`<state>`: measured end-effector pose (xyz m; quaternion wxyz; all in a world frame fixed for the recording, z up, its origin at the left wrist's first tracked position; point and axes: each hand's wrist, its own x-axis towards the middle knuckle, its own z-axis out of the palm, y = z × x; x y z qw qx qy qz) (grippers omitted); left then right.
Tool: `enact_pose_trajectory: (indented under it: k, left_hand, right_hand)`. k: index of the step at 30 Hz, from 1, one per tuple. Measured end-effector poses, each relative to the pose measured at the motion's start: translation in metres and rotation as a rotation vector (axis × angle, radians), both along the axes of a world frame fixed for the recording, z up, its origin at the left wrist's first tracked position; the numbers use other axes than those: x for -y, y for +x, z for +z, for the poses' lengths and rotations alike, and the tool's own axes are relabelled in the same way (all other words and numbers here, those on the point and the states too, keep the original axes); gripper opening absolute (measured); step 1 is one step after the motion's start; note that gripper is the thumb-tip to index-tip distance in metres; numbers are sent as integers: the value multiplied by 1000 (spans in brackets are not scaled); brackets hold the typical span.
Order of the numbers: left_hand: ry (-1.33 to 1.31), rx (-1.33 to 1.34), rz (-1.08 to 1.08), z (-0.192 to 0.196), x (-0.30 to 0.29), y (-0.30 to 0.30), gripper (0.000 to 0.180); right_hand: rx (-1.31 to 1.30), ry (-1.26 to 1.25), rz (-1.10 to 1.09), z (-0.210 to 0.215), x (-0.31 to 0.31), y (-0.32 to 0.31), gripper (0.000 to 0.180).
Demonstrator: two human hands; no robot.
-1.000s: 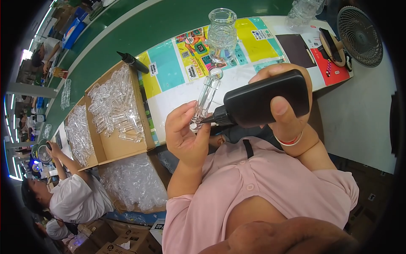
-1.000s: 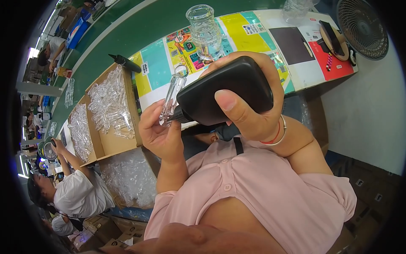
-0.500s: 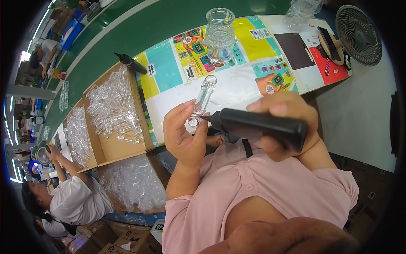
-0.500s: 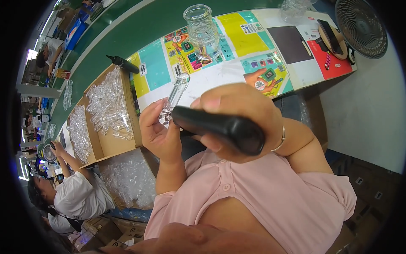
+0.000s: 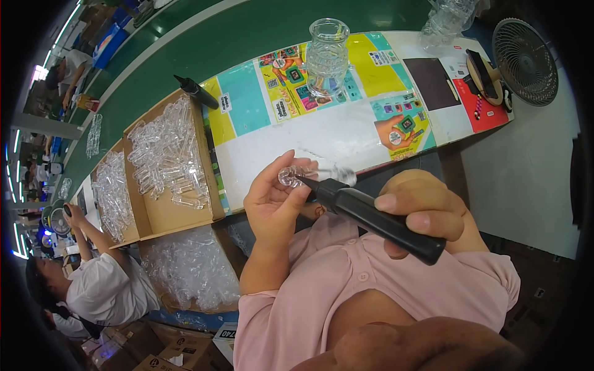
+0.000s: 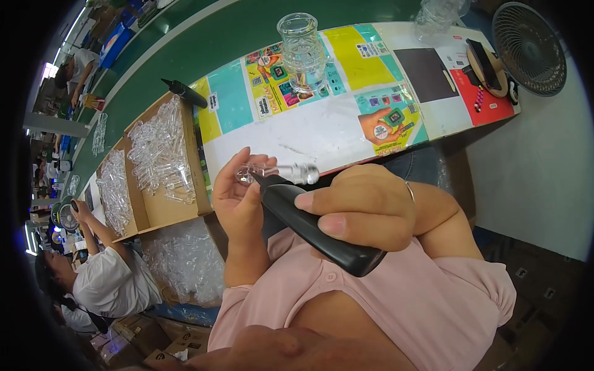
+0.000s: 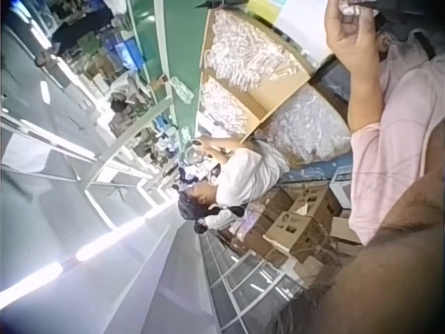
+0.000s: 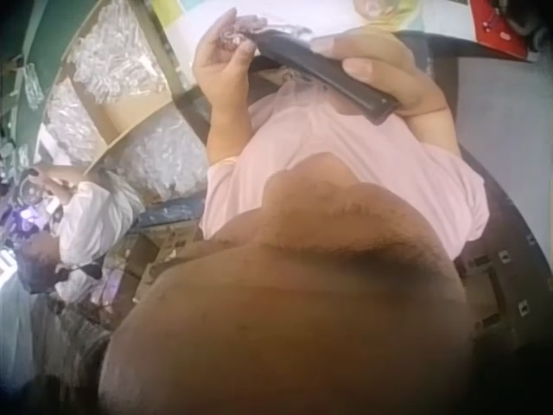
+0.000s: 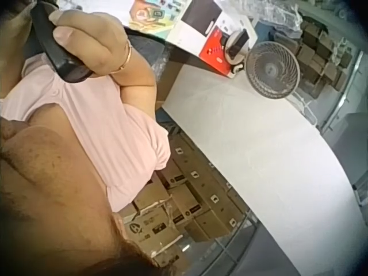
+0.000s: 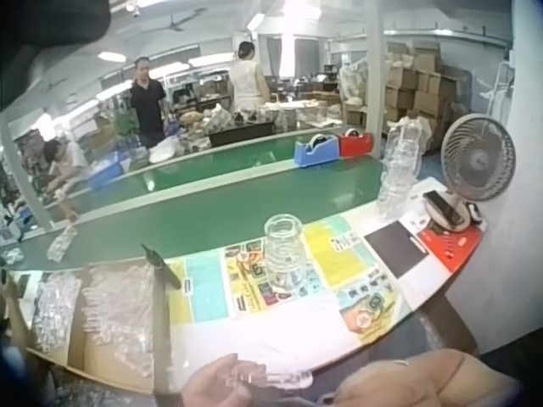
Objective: Assembling and gluing small clear plastic components onto a larger clear plastic fixture at a factory workstation.
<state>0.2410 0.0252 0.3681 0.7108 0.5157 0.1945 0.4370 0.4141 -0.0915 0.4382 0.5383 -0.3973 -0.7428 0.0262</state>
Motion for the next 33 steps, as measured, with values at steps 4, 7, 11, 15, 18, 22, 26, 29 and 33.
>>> enact_pose_trajectory:
  k: [4, 7, 11, 15, 18, 22, 26, 29, 33]
  left_hand:
    - [-210, 172, -179, 0, -1, -5, 46]
    - [-212, 197, -184, -3, -1, -6, 44]
    - [-200, 183, -180, -3, -1, -9, 43]
    - [-167, 145, -153, -4, -2, -9, 43]
    - [-122, 127, -115, -5, -1, -9, 43]
    - [-64, 114, -82, -2, -2, -8, 42]
    - [-25, 85, -71, -4, -3, -8, 41]
    - [-26, 82, -51, -7, -2, -7, 41]
    - [104, 6, 35, -10, -3, -7, 41]
  right_hand:
    - [-49, 44, 96, -3, -2, 4, 45]
    - [-15, 46, 99, -1, -3, 2, 46]
    - [-26, 52, 148, -5, -8, 0, 47]
    - [27, 317, 172, -18, -19, -3, 34]
    - [46, 373, 152, -23, -22, -7, 33]
    - [54, 392, 137, -22, -23, -7, 33]
    - [63, 392, 133, -24, -24, -6, 33]
    - [51, 350, 155, -23, -22, -5, 34]
    - [53, 243, 151, -14, -19, 0, 36]
